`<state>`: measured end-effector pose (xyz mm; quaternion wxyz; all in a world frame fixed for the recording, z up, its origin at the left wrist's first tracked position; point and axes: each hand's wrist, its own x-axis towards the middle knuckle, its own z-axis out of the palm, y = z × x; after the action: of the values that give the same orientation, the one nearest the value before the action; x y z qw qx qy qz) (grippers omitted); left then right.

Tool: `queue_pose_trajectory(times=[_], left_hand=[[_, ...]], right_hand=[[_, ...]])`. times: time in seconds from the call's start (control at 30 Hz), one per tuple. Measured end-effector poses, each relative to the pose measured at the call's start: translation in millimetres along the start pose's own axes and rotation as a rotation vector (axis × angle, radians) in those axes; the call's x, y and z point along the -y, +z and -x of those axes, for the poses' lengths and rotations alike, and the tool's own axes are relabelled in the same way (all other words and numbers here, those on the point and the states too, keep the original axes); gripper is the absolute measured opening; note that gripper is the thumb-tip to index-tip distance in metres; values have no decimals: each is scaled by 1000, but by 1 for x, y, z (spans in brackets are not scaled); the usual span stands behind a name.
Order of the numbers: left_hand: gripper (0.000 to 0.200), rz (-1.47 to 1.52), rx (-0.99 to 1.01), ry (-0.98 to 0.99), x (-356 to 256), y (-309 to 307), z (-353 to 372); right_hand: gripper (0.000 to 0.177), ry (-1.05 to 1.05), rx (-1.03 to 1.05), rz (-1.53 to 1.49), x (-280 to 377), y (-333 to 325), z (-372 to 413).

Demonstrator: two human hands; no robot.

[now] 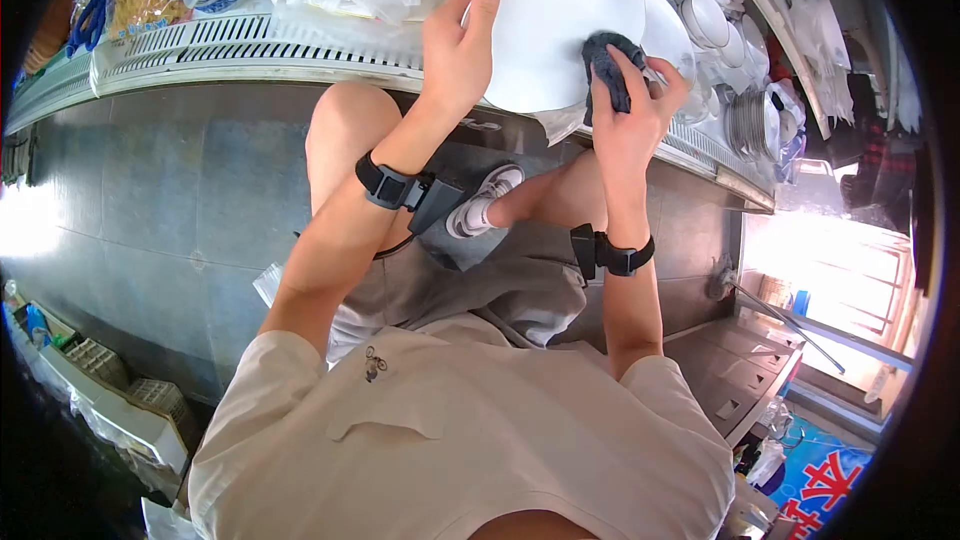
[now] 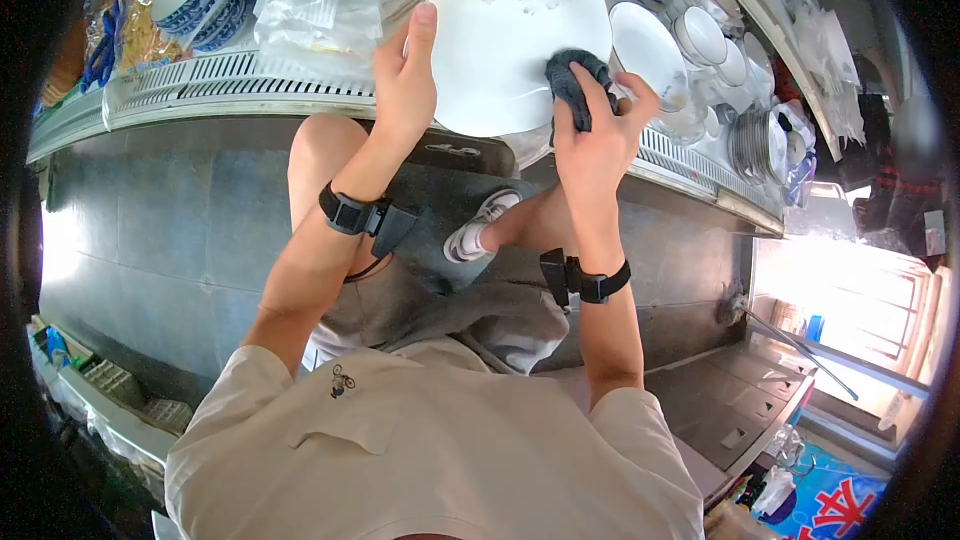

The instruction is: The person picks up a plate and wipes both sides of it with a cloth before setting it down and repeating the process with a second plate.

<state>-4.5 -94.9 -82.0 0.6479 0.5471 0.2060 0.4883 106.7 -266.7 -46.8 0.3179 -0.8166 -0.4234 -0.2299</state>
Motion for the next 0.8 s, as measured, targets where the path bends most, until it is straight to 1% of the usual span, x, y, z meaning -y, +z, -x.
queue_pose_trajectory(times=[0.07, 0.1, 0.13, 0.2, 0.23, 0.3, 0.33, 0.4, 0.43, 0.47, 0.5, 0.53, 0.6, 0.7, 0.73, 0.77, 0.8], left_hand=[[57, 52, -16, -21, -2, 2, 2], [57, 100, -32, -36, -4, 4, 3], [57, 103, -29, -36, -3, 5, 3], [56, 88, -69, 30, 0, 3, 4], [56, 84, -69, 33, 3, 0, 5], [61, -146, 25, -10, 6, -7, 6], [61, -147, 28, -8, 6, -6, 6], [60, -30, 0, 12, 1, -3, 7], [60, -30, 6, 13, -3, -2, 7], [58, 36, -1, -25, -7, -2, 7], [57, 102, -11, -63, -11, -1, 7], [57, 106, -12, -61, -10, -1, 7], [60, 76, -12, 0, -8, 0, 7], [60, 87, -21, 23, -7, 2, 7], [60, 87, -20, 23, -8, 2, 7], [60, 104, -9, -41, -8, 0, 7], [60, 119, 4, -104, -9, -2, 7]], right_hand=[[39, -180, -16, 37, -3, 2, 0], [39, -182, 29, 35, 2, 4, 5], [38, -147, 75, -35, 13, 6, 10], [34, -8, 215, -197, 36, 13, 25], [33, 2, 218, -277, 44, 19, 32], [33, 43, 240, -379, 55, 27, 42], [33, 44, 237, -380, 54, 26, 42], [40, -37, 243, -369, 48, 22, 38], [42, -35, 258, -332, 44, 14, 34], [42, -59, 256, -252, 39, 6, 29], [42, -111, 214, -184, 29, 1, 23], [42, -165, 174, -116, 18, -3, 16], [44, -218, 63, -7, 4, -7, 6], [42, -213, 40, 28, 6, -8, 6], [41, -149, 79, -18, 12, -6, 10], [39, -84, 117, -66, 19, -2, 14], [38, -78, 111, -138, 23, 5, 18]])
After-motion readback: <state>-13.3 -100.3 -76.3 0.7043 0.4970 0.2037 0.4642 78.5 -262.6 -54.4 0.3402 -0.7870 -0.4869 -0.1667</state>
